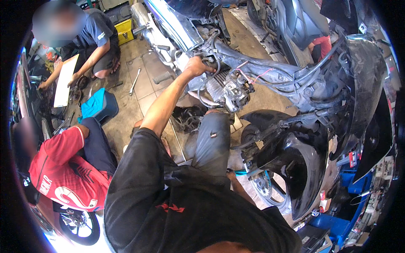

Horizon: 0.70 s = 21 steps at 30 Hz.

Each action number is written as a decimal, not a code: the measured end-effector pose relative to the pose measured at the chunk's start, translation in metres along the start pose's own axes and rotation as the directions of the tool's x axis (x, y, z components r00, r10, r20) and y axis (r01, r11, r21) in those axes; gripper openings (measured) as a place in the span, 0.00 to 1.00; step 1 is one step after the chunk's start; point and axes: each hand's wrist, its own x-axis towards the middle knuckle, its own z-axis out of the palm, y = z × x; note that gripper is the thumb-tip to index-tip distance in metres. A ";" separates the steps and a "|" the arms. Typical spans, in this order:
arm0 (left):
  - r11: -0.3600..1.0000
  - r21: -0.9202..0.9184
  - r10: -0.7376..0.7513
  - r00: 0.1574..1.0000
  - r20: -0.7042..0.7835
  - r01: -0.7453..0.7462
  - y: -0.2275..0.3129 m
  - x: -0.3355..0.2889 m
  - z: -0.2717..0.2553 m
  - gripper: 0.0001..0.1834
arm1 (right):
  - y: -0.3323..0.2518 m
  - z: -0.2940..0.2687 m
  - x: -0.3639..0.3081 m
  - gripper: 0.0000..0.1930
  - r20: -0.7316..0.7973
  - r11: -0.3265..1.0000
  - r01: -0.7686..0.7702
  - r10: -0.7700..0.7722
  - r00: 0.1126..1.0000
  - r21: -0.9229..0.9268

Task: The person uses a T-handle socket wrench to loosen bolts on a motorcycle engine, removes a starter motor by hand, and then reinstalls the component back into the engine housing.

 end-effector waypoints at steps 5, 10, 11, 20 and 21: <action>0.996 0.007 0.084 0.995 -0.055 -0.084 -0.021 -0.007 0.000 0.47 | 0.034 0.000 0.023 0.13 0.129 0.948 -0.015 -0.027 0.991 0.318; 0.997 0.025 0.068 0.992 0.105 -0.071 -0.004 -0.004 -0.013 0.38 | 0.065 -0.011 0.055 0.17 0.166 0.827 -0.013 -0.098 0.981 0.562; 0.998 0.060 -0.011 0.990 0.140 0.002 0.003 -0.006 -0.018 0.36 | 0.057 -0.012 0.051 0.18 0.178 0.831 -0.031 -0.083 0.980 0.555; 0.994 0.089 -0.040 0.978 -0.205 0.059 -0.007 -0.012 0.017 0.39 | -0.008 -0.002 0.043 0.18 0.167 0.995 0.020 -0.036 0.985 0.097; 0.994 0.102 -0.009 0.972 -0.236 0.034 -0.006 -0.010 0.021 0.40 | -0.002 -0.005 0.049 0.19 0.165 0.978 0.150 -0.125 0.978 -0.148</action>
